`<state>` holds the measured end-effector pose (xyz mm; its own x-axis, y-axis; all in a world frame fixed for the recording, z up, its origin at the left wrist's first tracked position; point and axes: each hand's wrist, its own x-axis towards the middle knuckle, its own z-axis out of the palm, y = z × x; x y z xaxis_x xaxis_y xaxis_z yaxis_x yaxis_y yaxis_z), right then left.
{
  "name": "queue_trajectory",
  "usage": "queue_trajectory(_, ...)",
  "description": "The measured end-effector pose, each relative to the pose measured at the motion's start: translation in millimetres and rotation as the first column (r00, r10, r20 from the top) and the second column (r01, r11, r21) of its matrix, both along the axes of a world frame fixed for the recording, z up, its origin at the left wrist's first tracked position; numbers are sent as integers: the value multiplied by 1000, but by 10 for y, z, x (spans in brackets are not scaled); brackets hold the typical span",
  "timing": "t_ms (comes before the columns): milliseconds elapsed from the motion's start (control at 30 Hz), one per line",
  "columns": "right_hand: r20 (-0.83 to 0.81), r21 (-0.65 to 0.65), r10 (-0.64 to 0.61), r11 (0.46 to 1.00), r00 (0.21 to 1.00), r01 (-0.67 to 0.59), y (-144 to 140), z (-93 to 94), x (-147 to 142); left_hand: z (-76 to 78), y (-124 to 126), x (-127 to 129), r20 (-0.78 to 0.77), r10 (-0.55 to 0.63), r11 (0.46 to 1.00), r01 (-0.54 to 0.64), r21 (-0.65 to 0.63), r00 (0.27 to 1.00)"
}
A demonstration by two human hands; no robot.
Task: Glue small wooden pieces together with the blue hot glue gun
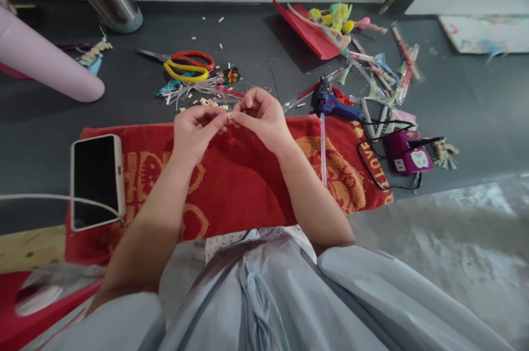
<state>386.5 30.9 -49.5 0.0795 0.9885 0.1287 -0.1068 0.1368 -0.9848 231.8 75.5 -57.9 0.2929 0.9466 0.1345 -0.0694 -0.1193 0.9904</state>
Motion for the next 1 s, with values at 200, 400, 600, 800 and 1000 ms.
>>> queue_trajectory(200,27,-14,-5,1000,1000,5,10,-19,2,2,-4,0,-19,-5,1000,5,-3,1000)
queue_trajectory(400,10,-11,3,1000,1000,-3,13,-16,-7,3,-6,-5,-51,-5,999,7,54,999)
queue_trajectory(600,-47,26,18,1000,999,-17,14,-23,-13,27,-25,0,-108,25,991,-10,137,994)
queue_trajectory(800,-22,22,32,999,999,-32,25,-52,6,52,-46,6,-117,30,983,-9,181,993)
queue_trajectory(1000,12,16,39,999,999,-39,21,-65,21,55,-55,2,-119,23,983,-1,184,993)
